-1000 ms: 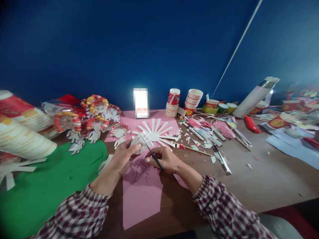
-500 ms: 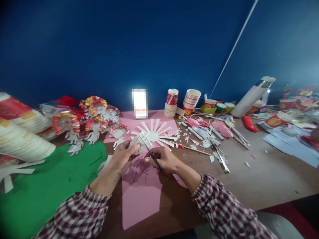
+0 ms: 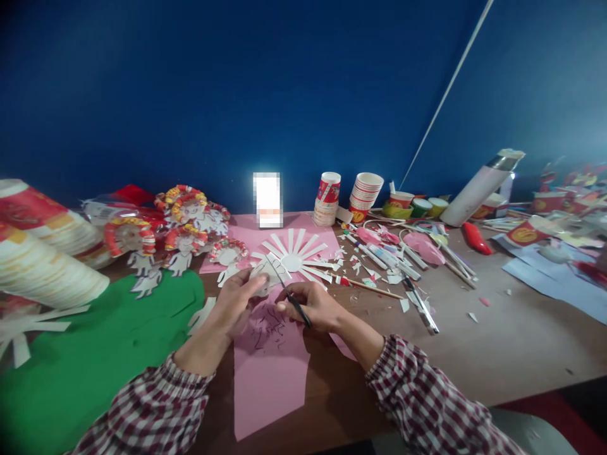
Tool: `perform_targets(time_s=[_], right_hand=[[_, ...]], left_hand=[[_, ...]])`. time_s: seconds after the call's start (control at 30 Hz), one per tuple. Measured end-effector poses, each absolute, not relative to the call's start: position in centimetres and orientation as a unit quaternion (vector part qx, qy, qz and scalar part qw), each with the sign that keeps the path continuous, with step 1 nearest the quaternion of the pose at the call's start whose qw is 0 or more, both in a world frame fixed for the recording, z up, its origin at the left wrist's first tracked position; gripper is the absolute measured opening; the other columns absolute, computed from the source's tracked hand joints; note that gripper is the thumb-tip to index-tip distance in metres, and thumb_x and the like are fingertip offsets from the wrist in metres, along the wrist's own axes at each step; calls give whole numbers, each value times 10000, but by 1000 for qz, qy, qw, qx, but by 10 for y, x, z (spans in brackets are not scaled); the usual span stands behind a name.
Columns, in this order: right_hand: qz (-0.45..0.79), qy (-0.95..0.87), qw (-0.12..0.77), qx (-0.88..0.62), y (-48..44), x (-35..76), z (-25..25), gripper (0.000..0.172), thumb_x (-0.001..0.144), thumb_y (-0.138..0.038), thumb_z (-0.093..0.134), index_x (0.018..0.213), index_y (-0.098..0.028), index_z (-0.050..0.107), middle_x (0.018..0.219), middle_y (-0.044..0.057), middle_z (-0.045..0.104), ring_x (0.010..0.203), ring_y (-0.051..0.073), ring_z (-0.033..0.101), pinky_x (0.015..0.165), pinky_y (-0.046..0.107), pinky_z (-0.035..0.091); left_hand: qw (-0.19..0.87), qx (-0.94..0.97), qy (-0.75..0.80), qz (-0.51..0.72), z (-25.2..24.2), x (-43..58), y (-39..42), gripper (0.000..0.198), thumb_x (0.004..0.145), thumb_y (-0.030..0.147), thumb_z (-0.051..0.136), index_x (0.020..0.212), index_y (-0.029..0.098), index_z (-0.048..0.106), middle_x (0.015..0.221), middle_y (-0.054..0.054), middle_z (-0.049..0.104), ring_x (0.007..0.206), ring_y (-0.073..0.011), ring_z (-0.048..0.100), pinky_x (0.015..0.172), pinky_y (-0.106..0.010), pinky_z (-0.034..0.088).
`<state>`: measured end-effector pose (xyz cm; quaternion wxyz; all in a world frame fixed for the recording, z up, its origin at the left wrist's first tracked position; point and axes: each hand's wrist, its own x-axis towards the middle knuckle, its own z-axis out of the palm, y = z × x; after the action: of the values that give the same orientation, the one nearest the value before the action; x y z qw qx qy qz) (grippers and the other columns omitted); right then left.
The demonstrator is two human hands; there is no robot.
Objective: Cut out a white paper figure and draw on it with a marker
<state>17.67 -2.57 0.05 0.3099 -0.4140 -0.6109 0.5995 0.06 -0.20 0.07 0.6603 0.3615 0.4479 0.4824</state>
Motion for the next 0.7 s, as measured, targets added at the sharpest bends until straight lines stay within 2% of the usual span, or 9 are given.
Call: perform_targets(time_s=[0.2, 0.43, 0.7], right_hand=[[651, -578, 305, -387, -27, 179, -3, 537, 733, -590, 680, 965, -108, 632, 641, 10, 594, 504, 109, 570, 441, 193, 437], [648, -576, 306, -393, -28, 179, 2, 519, 717, -580, 702, 926, -109, 631, 628, -2, 582, 492, 101, 559, 462, 205, 459], [646, -579, 306, -391, -28, 178, 2, 538, 719, -584, 698, 943, -98, 641, 612, -4, 574, 468, 94, 551, 417, 177, 413]], left_hand=[[674, 359, 427, 486, 3, 2, -4, 314, 604, 334, 781, 791, 123, 645, 634, -5, 617, 548, -105, 547, 545, -226, 454], [673, 363, 426, 483, 3, 2, -4, 299, 606, 337, 782, 765, 132, 634, 588, 8, 594, 539, -118, 555, 541, -237, 445], [669, 352, 447, 478, 3, 2, -4, 342, 594, 362, 782, 813, 139, 641, 642, -5, 630, 555, -116, 562, 544, -237, 459]])
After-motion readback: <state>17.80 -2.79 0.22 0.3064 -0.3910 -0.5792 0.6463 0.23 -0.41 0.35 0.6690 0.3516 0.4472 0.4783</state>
